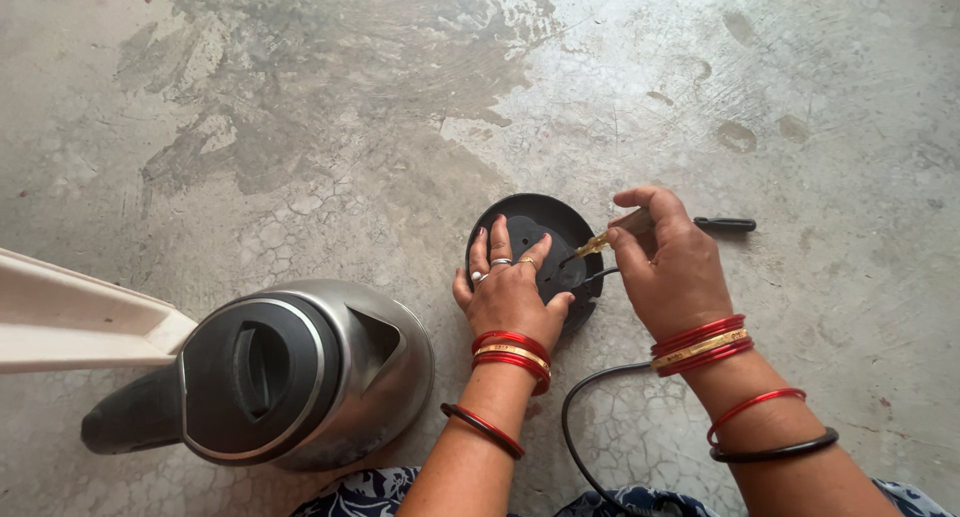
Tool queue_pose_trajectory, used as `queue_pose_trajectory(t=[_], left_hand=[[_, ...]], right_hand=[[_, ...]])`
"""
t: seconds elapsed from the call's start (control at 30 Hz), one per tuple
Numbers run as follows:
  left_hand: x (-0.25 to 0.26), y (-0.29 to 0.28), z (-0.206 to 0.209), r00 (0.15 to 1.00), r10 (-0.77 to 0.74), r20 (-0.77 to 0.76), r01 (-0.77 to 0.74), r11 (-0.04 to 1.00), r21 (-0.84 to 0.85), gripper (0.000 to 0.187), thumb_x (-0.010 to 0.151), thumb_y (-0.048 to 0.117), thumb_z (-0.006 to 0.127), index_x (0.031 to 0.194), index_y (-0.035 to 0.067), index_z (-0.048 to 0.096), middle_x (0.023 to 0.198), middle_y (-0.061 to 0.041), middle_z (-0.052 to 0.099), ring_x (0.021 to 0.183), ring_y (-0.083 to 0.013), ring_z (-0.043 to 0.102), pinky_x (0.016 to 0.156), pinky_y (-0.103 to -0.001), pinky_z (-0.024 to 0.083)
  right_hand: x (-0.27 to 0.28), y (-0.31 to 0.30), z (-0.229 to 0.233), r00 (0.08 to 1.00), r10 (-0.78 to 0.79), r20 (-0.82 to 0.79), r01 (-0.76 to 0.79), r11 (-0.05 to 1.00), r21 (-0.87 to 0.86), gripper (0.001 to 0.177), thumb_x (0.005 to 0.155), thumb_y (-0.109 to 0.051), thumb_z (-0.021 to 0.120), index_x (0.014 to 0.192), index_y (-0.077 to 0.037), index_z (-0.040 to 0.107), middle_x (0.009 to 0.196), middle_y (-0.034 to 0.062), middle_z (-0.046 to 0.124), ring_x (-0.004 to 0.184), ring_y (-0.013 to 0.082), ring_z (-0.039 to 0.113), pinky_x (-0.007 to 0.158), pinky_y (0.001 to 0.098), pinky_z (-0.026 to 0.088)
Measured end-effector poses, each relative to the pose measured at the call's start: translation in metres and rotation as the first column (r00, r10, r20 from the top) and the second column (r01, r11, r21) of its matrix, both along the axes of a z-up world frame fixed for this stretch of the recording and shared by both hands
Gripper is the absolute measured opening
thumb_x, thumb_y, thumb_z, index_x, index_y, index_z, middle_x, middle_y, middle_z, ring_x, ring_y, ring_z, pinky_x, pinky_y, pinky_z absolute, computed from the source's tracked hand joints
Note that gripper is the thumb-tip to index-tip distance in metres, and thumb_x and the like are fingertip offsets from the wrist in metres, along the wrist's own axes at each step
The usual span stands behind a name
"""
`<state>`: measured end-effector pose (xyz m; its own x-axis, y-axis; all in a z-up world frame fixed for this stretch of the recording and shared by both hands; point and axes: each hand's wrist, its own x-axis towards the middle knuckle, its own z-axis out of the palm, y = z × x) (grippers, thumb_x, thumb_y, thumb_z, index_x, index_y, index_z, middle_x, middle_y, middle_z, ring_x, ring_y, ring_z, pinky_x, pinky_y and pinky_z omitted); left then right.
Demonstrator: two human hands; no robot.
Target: The person uses a screwdriver to repeatedly tighten and loosen screws on the underside of an electric kettle base. They flip the base over several times and continue adjusting the screws without completing a clear final state.
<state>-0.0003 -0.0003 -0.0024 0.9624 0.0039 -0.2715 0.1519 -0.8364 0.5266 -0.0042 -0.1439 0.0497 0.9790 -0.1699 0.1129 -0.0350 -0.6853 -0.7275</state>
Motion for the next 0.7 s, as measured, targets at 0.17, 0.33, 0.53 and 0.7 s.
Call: queue_pose_trajectory(t=[0.17, 0.33, 0.53, 0.7], left_hand=[[-0.0005, 0.0, -0.0006, 1.0, 0.001, -0.006, -0.001, 1.0, 0.0, 0.072, 0.07, 0.038, 0.089, 0.136, 0.038, 0.06, 0.166, -0.001, 0.018, 0.153, -0.0231, 0.014, 0.119, -0.057, 0.014], [0.0005, -0.0002, 0.0001, 1.0, -0.004, -0.006, 0.004, 1.0, 0.001, 0.072, 0.07, 0.038, 0.088, 0.136, 0.038, 0.06, 0.166, -0.001, 0.018, 0.153, -0.023, 0.013, 0.12, -0.057, 0.014], [0.0009, -0.0013, 0.0015, 1.0, -0.009, -0.027, 0.009, 1.0, 0.019, 0.072, 0.071, 0.04, 0.088, 0.136, 0.039, 0.059, 0.167, 0.0, 0.017, 0.153, -0.0217, 0.013, 0.12, -0.056, 0.014], [0.0015, -0.0008, 0.002, 0.999, -0.017, -0.03, 0.018, 1.0, 0.026, 0.072, 0.071, 0.04, 0.088, 0.137, 0.039, 0.058, 0.166, 0.0, 0.017, 0.153, -0.0221, 0.013, 0.12, -0.057, 0.014]], right_hand=[[-0.001, -0.001, -0.0048, 0.999, 0.018, 0.032, -0.018, 1.0, 0.004, 0.027, 0.093, -0.007, 0.067, 0.12, -0.005, 0.061, 0.092, 0.0088, 0.077, 0.08, 0.0167, 0.075, 0.067, 0.0307, 0.057], [-0.0016, 0.0003, -0.0076, 1.0, 0.008, 0.012, -0.008, 1.0, -0.02, 0.025, 0.092, -0.007, 0.068, 0.117, -0.006, 0.063, 0.089, 0.01, 0.077, 0.076, 0.0198, 0.075, 0.066, 0.0327, 0.057], [-0.0009, -0.0024, -0.0074, 0.979, 0.183, 0.087, -0.173, 0.979, -0.105, 0.018, 0.091, -0.004, 0.068, 0.108, -0.004, 0.062, 0.094, 0.0114, 0.077, 0.086, 0.0233, 0.077, 0.072, 0.0335, 0.06], [-0.0021, -0.0024, -0.0055, 0.933, 0.324, 0.159, -0.286, 0.932, -0.222, 0.018, 0.09, -0.003, 0.069, 0.107, -0.003, 0.062, 0.097, 0.0132, 0.077, 0.089, 0.0271, 0.076, 0.073, 0.0352, 0.059]])
